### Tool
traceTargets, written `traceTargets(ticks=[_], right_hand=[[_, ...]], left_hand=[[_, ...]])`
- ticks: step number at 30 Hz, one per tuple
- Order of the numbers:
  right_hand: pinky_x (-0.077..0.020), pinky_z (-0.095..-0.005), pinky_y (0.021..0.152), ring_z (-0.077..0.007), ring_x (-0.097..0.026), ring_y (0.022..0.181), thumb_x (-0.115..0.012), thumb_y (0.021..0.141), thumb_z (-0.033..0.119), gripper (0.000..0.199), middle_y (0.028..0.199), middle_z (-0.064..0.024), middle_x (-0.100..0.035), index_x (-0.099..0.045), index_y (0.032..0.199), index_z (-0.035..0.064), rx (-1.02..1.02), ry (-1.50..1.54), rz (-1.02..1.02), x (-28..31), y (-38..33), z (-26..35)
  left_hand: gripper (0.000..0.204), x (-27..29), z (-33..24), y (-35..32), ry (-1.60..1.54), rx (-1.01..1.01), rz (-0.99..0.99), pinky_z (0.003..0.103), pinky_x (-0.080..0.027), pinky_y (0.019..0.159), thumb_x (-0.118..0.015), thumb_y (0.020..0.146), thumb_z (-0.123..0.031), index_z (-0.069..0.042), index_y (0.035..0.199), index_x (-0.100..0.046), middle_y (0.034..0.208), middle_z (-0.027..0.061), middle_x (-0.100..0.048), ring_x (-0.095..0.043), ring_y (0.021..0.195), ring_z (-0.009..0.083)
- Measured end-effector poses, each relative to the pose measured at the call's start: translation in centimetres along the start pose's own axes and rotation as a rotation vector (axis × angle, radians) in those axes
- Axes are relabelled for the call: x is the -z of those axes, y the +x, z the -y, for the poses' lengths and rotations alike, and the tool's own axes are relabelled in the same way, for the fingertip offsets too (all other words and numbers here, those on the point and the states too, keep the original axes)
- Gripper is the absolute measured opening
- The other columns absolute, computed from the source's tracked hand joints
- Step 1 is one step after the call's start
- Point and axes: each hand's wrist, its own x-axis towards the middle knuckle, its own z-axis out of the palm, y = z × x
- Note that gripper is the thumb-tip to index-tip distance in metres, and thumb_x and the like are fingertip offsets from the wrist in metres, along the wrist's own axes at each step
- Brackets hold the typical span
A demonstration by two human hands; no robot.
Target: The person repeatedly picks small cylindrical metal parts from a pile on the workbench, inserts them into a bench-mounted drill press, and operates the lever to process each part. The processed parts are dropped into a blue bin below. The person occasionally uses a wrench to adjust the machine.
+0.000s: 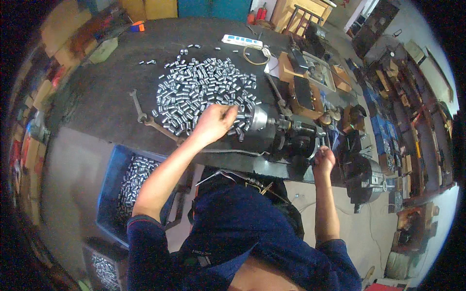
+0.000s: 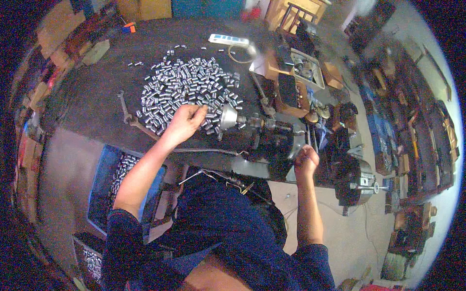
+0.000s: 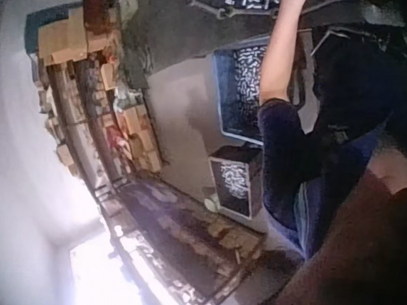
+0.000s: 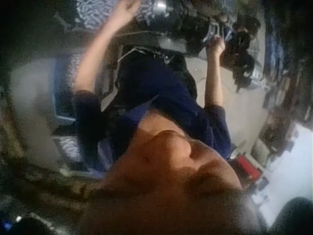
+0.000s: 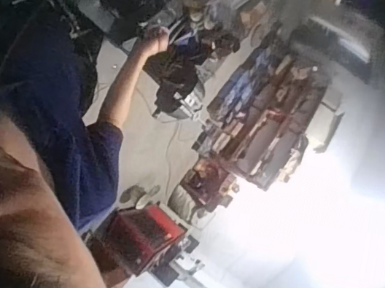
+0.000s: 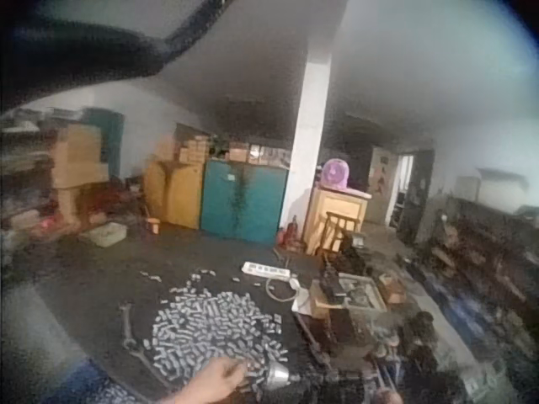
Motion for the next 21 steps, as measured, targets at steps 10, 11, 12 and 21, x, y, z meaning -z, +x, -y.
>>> traceTargets(ticks=[10,11,12,21], right_hand=[[-0.0237,-0.0189,0.035,-0.0059,-0.034,0.041,-0.046,0.080,0.013,0.015,0.053,0.0019,-0.041,-0.052,0.071,0.0031,0.426,0.074,0.098,-9.8,0.7,7.0],[-0.0232,-0.0184,0.038,-0.0046,-0.033,0.044,-0.043,0.082,0.012,0.016,0.054,0.0026,-0.039,-0.051,0.073,0.0027,0.474,0.095,0.169,-9.5,-0.5,7.7],[-0.0233,-0.0184,0.038,-0.0044,-0.031,0.044,-0.042,0.082,0.013,0.017,0.054,0.0027,-0.038,-0.050,0.072,0.0029,0.455,0.098,0.185,-9.3,-1.9,8.1],[-0.0246,-0.0192,0.035,-0.0059,-0.035,0.044,-0.049,0.079,0.023,0.020,0.057,0.0034,-0.040,-0.051,0.074,0.0045,0.033,0.045,0.234,-0.1,-2.7,1.2]], left_hand=[[0.031,10.8,8.0,-11.5,0.813,0.234,-0.080,0.044,-0.041,0.053,-0.051,0.077,-0.026,-0.001,0.060,-0.056,0.060,0.0196,-0.053,-0.054,0.059,0.0354],[0.030,11.5,9.6,-13.3,0.916,0.209,-0.075,0.044,-0.043,0.055,-0.050,0.077,-0.026,-0.002,0.060,-0.056,0.060,0.0191,-0.055,-0.055,0.059,0.0351],[0.029,12.1,10.9,-14.9,0.962,0.304,-0.045,0.044,-0.044,0.057,-0.051,0.077,-0.026,-0.002,0.061,-0.056,0.060,0.0179,-0.056,-0.055,0.060,0.0348],[0.015,8.0,3.5,-10.0,0.698,0.149,-0.070,0.038,-0.045,0.061,-0.054,0.075,-0.019,-0.006,0.081,-0.058,0.079,0.0128,-0.058,-0.057,0.071,0.0306]])
